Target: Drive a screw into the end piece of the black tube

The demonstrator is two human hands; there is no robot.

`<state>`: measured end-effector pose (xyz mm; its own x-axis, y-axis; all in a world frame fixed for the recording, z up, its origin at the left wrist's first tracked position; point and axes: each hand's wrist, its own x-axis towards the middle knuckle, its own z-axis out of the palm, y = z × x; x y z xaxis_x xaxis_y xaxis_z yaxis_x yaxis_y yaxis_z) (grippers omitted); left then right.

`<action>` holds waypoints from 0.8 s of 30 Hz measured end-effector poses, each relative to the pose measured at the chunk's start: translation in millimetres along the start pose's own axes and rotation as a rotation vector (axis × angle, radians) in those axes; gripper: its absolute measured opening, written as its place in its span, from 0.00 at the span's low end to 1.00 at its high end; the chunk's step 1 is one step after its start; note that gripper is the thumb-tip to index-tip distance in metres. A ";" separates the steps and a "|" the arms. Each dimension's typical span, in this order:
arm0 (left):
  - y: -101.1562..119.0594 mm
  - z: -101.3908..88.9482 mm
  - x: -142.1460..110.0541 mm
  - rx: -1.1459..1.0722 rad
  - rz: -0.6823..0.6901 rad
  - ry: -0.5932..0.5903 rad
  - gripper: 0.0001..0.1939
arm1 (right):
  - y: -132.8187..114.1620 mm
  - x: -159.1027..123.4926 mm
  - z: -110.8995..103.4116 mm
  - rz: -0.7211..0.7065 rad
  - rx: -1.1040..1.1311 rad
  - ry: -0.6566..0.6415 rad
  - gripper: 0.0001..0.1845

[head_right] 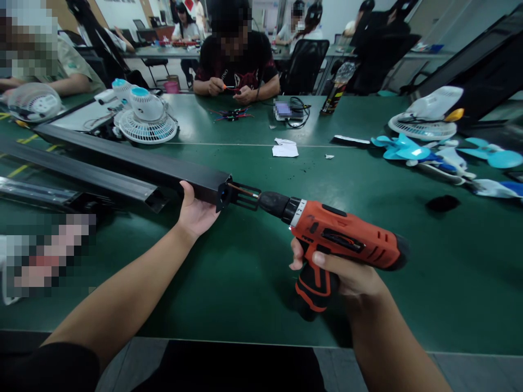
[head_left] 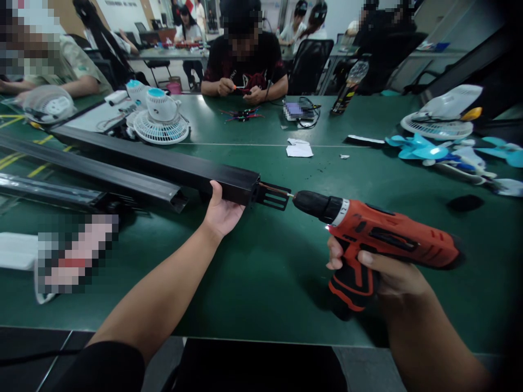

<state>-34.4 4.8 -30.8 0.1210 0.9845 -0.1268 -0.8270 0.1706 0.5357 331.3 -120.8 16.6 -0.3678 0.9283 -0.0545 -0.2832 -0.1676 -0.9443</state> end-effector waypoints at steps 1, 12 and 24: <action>-0.1 0.2 0.1 0.015 0.007 0.013 0.44 | 0.5 1.0 -2.1 0.012 0.000 -0.018 0.24; 0.2 -10.8 4.5 -0.034 -0.031 -0.060 0.46 | 0.1 2.7 2.8 0.010 0.018 -0.018 0.22; -0.3 -12.3 5.9 -0.055 -0.028 -0.061 0.46 | -4.8 2.3 4.5 0.019 -0.073 -0.045 0.29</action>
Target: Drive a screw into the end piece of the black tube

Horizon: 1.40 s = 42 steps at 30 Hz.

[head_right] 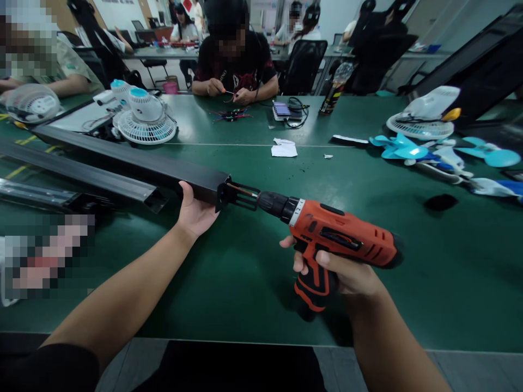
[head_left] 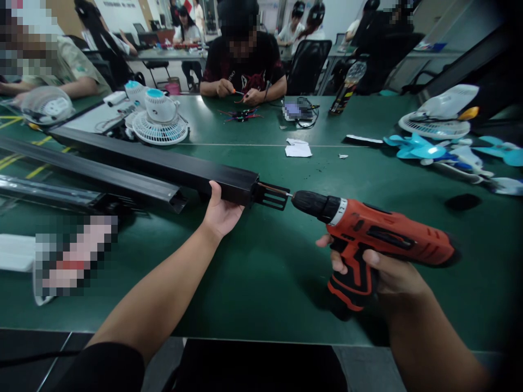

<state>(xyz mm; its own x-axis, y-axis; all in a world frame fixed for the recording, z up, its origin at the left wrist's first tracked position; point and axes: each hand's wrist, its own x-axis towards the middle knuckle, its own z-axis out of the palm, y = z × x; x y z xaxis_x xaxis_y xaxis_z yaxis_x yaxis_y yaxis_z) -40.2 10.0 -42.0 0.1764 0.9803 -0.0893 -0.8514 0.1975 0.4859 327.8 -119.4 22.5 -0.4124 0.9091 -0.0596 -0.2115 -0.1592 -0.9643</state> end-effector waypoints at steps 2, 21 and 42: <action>0.0 0.1 0.0 -0.001 -0.001 -0.001 0.46 | 0.7 -1.2 3.9 -0.012 0.001 0.019 0.32; -0.1 11.0 -4.5 0.007 0.005 0.041 0.45 | 0.4 -6.9 14.6 0.062 -0.038 0.218 0.28; -0.4 5.5 -2.3 0.021 0.009 0.011 0.46 | 8.6 -4.3 -1.7 0.101 0.172 0.099 0.23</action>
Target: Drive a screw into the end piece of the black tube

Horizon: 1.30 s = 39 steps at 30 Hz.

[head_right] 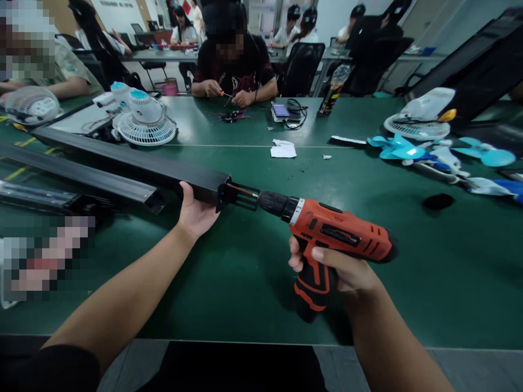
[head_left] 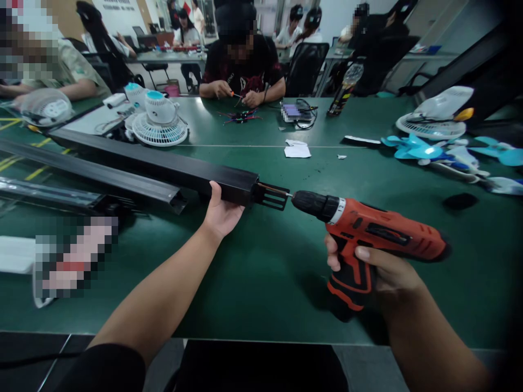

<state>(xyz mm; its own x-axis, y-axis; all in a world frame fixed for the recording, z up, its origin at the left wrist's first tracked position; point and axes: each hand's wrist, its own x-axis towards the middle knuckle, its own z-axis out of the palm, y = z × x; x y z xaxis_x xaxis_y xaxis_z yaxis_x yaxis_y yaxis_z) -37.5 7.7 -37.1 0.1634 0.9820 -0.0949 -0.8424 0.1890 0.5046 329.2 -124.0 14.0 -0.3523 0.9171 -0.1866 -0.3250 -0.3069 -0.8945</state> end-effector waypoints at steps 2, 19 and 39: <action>-0.5 2.0 -0.5 0.020 0.007 0.007 0.44 | 0.3 -0.4 2.0 -0.011 -0.007 0.018 0.24; -1.7 -1.5 1.3 -0.001 0.007 -0.002 0.49 | 1.1 2.0 0.2 -0.062 -0.058 0.039 0.26; -2.3 6.3 -0.8 0.025 0.030 0.038 0.45 | 2.8 1.5 -1.9 -0.064 -0.045 0.037 0.27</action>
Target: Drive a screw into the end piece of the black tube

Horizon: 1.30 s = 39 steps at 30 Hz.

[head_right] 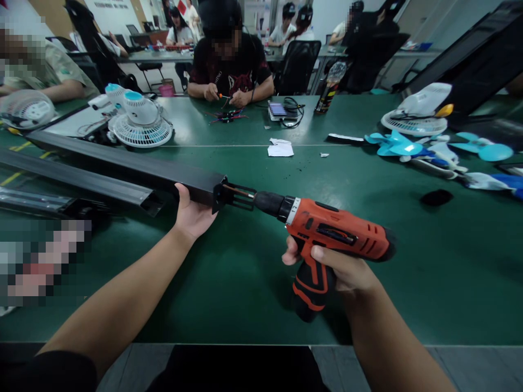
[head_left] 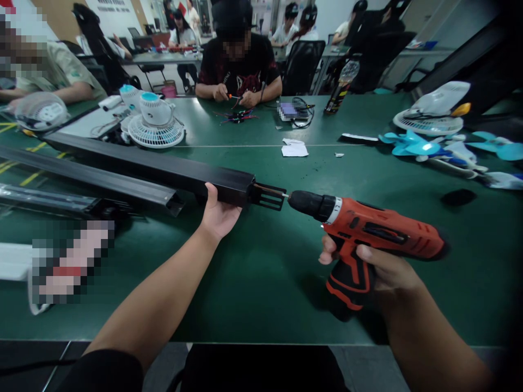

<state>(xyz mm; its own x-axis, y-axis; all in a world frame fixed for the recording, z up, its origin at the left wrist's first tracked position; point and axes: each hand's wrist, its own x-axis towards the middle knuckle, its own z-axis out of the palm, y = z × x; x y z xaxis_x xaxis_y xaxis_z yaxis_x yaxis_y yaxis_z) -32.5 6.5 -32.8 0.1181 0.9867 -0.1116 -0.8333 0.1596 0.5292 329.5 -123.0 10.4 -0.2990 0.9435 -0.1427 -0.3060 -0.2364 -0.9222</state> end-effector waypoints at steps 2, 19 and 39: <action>0.1 -1.6 0.8 0.005 -0.002 -0.009 0.46 | -0.4 0.0 -1.2 -0.013 -0.003 -0.043 0.27; 3.4 -3.6 2.3 -0.063 -0.045 -0.022 0.45 | 0.4 2.5 -3.5 -0.040 -0.001 -0.202 0.27; 3.5 -11.8 4.8 -0.081 -0.027 -0.035 0.46 | -7.8 2.4 19.5 0.033 -0.008 -0.091 0.25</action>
<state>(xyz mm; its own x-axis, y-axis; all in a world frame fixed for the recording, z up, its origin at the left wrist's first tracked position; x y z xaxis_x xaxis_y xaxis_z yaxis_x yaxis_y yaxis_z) -41.2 11.4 -41.5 0.1582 0.9828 -0.0948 -0.8706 0.1841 0.4562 313.5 -123.4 24.2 -0.3901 0.9101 -0.1398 -0.2879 -0.2648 -0.9203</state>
